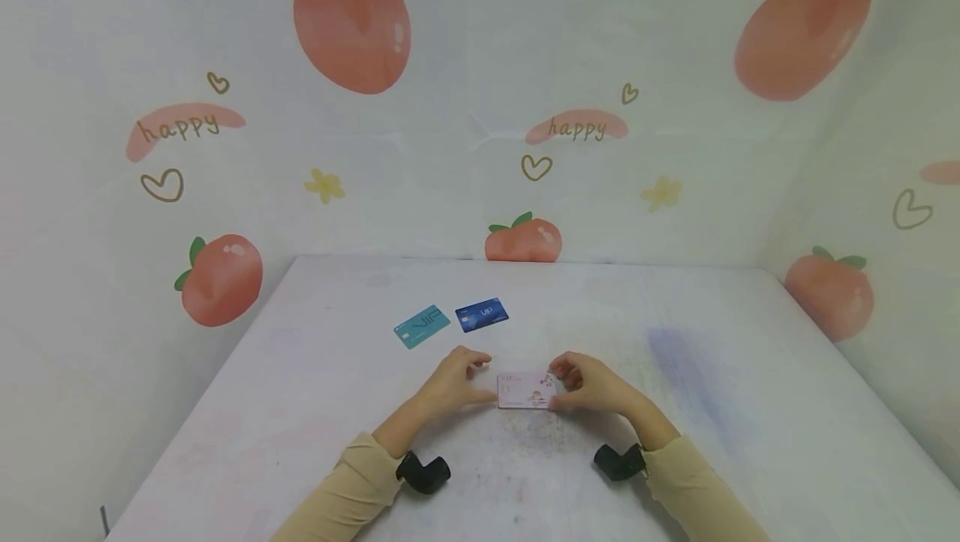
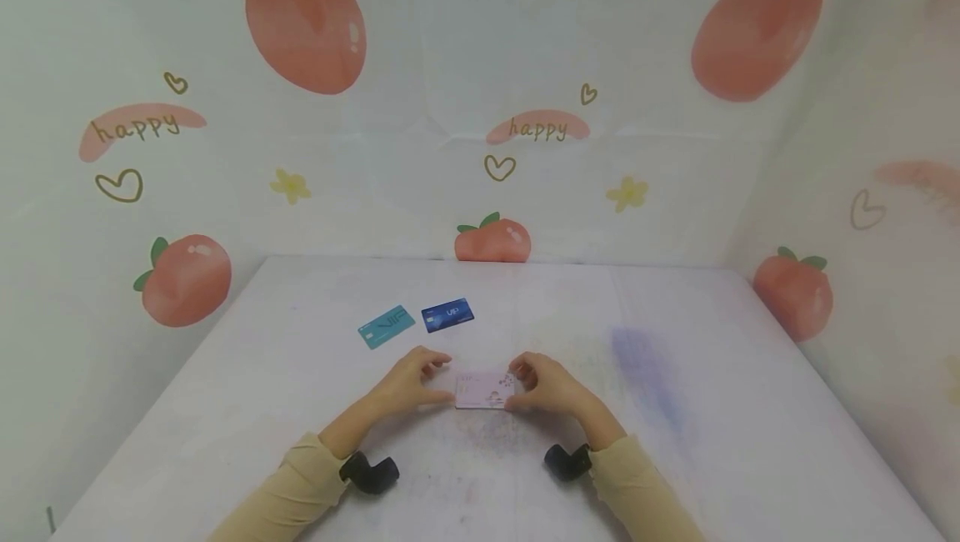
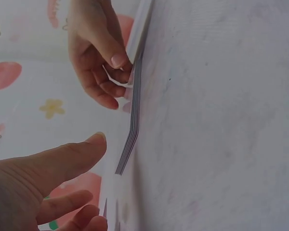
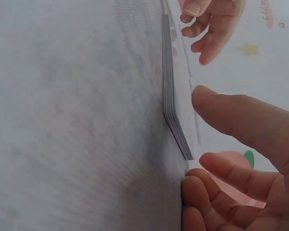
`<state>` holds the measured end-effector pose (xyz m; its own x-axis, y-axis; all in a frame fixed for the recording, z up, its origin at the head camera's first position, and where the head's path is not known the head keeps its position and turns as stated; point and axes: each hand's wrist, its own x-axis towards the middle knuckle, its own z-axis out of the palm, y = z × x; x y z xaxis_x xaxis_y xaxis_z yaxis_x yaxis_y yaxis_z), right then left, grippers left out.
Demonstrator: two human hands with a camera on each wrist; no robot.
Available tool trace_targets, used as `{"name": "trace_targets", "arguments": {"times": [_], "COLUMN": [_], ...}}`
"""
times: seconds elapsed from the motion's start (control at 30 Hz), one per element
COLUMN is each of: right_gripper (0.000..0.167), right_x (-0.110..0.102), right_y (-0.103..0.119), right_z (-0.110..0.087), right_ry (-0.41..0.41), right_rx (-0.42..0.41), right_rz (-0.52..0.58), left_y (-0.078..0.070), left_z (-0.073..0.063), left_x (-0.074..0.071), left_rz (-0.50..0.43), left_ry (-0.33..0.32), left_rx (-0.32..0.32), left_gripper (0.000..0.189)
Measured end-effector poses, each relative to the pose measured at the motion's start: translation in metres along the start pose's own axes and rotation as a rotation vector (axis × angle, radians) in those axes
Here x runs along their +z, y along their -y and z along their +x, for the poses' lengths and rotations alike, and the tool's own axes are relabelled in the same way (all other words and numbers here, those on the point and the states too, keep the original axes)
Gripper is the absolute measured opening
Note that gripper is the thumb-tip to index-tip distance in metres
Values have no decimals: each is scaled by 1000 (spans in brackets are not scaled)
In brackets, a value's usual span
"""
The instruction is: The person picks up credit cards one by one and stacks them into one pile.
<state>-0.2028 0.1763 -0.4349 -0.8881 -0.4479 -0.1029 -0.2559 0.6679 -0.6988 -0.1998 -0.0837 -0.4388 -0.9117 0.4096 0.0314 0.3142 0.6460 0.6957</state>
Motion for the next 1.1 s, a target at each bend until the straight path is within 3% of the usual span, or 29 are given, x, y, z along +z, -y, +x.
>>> {"name": "trace_targets", "arguments": {"times": [0.33,0.87,1.1], "right_gripper": [36,35,36], "right_x": [-12,-24,-27], "right_y": [1,9,13], "right_z": [8,39,57], "right_ry": [-26,-29,-26], "right_rx": [-50,-94,-66], "right_rz": [3,-15,-20], "left_y": [5,13,21], "left_z": [1,9,15], "left_x": [-13,-33,-42], "left_rz": [-22,-98,-125], "left_ry": [-51,-110,-107], "left_rx": [-65,-172,-162], "left_gripper": [55,53,52]}}
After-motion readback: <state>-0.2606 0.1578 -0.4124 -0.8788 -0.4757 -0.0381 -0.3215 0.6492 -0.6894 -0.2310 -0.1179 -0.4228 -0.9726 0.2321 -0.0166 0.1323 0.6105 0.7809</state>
